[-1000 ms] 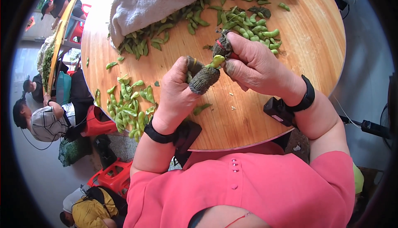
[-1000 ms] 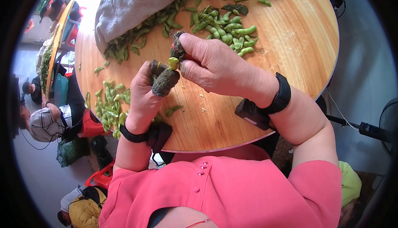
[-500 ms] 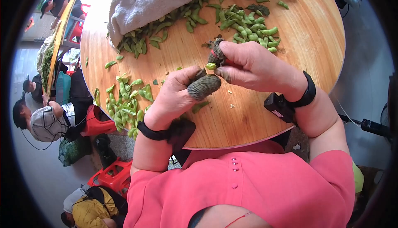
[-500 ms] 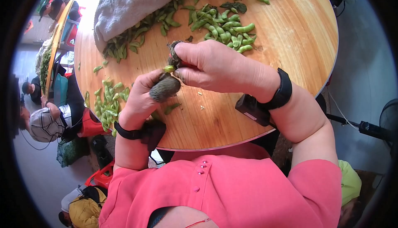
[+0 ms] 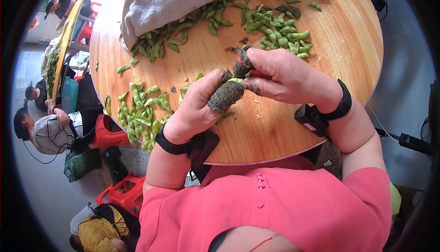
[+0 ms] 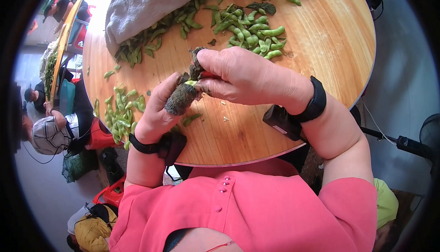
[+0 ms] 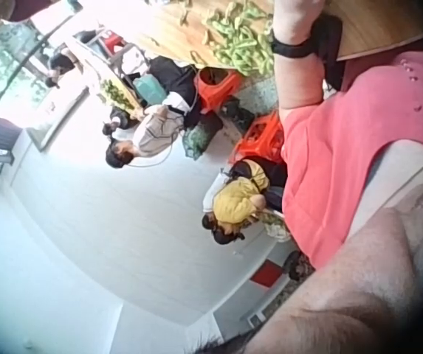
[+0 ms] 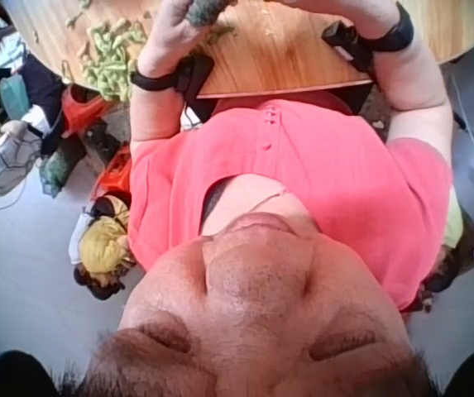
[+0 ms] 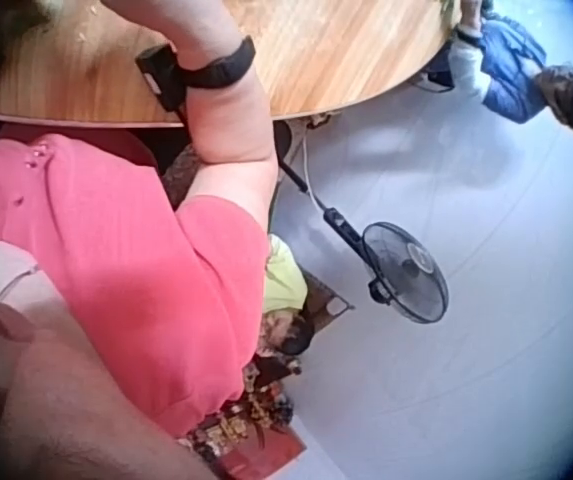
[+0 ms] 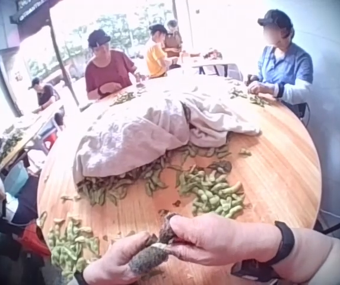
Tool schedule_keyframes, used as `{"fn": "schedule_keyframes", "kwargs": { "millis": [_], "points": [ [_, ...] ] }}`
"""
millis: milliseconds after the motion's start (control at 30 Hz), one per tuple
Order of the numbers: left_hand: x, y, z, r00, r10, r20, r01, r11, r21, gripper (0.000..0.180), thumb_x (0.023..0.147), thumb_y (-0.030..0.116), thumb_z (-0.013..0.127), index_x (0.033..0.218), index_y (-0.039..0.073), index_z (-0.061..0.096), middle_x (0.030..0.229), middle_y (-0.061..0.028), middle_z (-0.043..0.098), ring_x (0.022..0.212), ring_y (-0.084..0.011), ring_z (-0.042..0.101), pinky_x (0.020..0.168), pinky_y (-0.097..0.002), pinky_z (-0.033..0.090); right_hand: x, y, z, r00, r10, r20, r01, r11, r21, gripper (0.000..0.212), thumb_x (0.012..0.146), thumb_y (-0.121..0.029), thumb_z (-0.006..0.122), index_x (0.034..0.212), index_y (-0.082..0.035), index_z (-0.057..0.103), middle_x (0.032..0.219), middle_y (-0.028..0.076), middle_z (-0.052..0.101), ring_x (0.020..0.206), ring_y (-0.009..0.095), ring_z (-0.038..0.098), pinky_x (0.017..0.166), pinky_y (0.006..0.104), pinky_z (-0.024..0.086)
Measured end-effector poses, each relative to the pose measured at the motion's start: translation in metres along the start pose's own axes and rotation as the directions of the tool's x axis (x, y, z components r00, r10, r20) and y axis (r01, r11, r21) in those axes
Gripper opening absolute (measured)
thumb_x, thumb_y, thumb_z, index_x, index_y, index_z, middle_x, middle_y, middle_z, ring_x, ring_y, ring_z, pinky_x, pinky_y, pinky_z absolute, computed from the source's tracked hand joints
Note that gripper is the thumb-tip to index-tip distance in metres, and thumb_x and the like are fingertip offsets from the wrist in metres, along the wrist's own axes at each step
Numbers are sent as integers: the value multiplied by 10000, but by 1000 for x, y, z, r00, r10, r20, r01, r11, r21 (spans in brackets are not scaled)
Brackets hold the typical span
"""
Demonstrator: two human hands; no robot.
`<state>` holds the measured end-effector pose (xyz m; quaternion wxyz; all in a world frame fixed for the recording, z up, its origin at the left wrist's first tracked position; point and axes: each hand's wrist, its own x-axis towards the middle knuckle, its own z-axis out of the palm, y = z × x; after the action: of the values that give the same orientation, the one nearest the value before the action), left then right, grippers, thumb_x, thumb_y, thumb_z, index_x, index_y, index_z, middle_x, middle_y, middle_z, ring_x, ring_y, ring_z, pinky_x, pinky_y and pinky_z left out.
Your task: The person uses a small blade to open edamame pods and removes the beans by hand. The beans are placed into a container while the empty shells are moved to a pile on the table.
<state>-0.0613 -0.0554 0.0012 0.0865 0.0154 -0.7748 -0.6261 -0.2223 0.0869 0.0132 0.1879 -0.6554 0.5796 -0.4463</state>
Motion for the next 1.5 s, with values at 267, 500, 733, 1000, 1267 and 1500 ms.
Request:
{"fn": "schedule_keyframes", "kwargs": {
  "millis": [267,500,733,1000,1267,1500],
  "points": [
    [2,0,3,978,209,12,-198,909,367,155,814,99,657,786,41,516,653,-101,506,563,-262,511,518,-341,403,6,-21,-17,824,454,337,-556,763,330,149,877,-173,589,862,-47,511,592,4,512,510,62,495,445,253,391],
    [2,-5,5,985,173,24,-167,890,424,184,740,111,700,780,43,534,666,-114,524,594,-309,523,522,-363,401,-2,-5,-1,999,16,38,-10,988,-153,138,823,-144,559,795,-28,491,573,157,533,513,309,565,461,375,430],
    [1,2,2,999,8,47,-14,990,137,148,800,118,668,874,27,578,677,-39,525,591,-169,511,545,-281,398,4,-7,-2,967,221,129,-237,964,124,158,828,-144,523,750,-11,488,573,141,528,494,268,553,456,361,425],
    [2,2,0,916,-397,56,379,813,-441,162,876,131,529,996,24,542,743,14,472,557,-29,384,472,-177,282,4,-12,3,816,506,277,-563,590,579,172,930,-208,498,830,-68,514,570,-29,498,409,22,437,367,177,328],
    [5,-3,-1,911,-410,47,313,613,-725,115,925,148,433,896,66,508,620,38,400,491,-42,343,436,-200,251,1,3,7,997,62,-45,-69,980,-185,242,856,-212,616,799,-35,461,612,177,516,603,377,558,496,406,427],
    [3,2,2,907,-409,104,318,501,-805,101,921,130,431,939,61,503,634,18,416,476,-51,340,437,-195,254,-1,8,3,1000,-1,-23,-2,991,-135,203,856,-164,607,803,-49,448,597,172,492,597,378,549,493,421,426]
  ]
}}
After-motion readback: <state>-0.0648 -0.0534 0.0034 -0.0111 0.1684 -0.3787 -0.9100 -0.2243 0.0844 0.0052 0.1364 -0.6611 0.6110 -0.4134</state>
